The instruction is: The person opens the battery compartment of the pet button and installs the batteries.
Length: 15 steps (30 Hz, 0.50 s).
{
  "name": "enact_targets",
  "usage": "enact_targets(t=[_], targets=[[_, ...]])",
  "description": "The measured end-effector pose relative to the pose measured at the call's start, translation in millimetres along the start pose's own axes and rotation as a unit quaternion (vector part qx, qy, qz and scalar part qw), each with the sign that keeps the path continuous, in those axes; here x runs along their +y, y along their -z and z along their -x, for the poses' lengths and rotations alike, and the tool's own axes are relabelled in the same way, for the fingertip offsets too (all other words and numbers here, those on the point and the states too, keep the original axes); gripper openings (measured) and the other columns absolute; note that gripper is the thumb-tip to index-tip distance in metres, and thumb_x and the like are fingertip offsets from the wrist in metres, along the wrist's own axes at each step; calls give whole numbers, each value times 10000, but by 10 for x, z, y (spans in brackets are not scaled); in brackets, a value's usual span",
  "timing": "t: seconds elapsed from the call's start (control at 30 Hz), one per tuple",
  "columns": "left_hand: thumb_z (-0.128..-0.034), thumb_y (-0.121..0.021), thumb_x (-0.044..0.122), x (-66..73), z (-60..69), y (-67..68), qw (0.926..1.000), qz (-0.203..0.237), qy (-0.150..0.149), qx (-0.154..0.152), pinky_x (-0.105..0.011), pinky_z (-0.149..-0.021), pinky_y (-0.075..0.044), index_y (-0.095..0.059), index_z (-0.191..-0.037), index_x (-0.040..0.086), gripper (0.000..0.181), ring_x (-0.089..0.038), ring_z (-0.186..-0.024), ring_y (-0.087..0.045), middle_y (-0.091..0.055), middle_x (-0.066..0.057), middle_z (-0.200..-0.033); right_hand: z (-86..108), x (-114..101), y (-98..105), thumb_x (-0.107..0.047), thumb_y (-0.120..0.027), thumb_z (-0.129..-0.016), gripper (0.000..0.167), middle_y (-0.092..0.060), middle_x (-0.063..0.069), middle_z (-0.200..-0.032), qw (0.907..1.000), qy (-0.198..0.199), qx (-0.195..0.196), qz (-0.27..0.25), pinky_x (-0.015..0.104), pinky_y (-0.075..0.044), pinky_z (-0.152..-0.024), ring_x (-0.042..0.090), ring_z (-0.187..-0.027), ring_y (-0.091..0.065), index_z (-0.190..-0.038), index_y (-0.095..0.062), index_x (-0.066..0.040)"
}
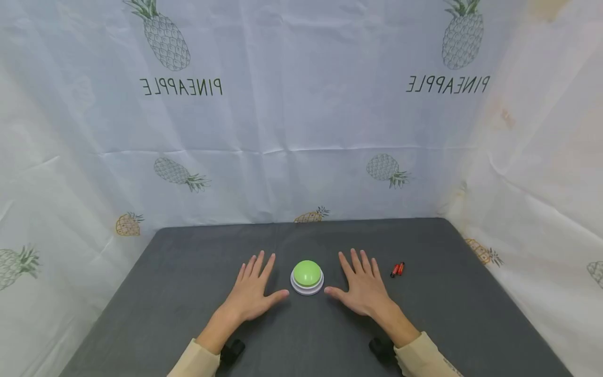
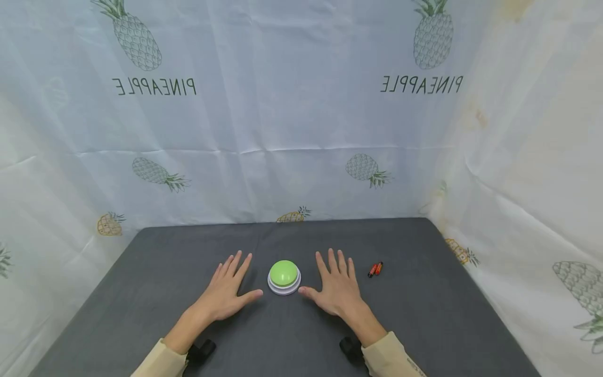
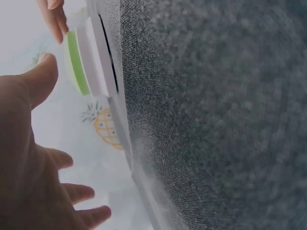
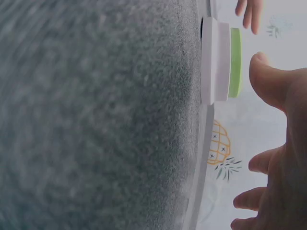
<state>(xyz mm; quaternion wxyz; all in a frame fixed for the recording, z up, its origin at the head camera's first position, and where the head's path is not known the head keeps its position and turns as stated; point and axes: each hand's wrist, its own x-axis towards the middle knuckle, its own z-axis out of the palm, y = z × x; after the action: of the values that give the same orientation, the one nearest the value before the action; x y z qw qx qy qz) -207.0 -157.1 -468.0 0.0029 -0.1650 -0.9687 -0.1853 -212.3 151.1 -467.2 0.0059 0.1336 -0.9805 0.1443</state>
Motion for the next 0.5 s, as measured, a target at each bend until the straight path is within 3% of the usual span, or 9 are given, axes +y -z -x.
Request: enact_targets(t=[0.27,0.5], targets=[[-942,-612,614,31,-47,-10,9974,708,7,163,-631,-1158,-191,-226,-1628,105,937,-442,-1511,-179,-180,-213,-1662,-50,-64,-45,-698,-582,-910,971,-207,236,-1648,9991,94,56,-399,611,-89,-1188,435,-1528,-107,-1619,-268,-114],[-948,-681,501,85,-86,-16,9899,1388,-81,291,-653,-1110,-274,-302,-1597,67,868,-441,-1486,-249,-259,-233,-1626,-92,-155,-42,-640,-641,-908,950,-256,231,-1634,9953,112,101,-955,593,-143,-1188,420,-1524,-157,-1609,-295,-101]])
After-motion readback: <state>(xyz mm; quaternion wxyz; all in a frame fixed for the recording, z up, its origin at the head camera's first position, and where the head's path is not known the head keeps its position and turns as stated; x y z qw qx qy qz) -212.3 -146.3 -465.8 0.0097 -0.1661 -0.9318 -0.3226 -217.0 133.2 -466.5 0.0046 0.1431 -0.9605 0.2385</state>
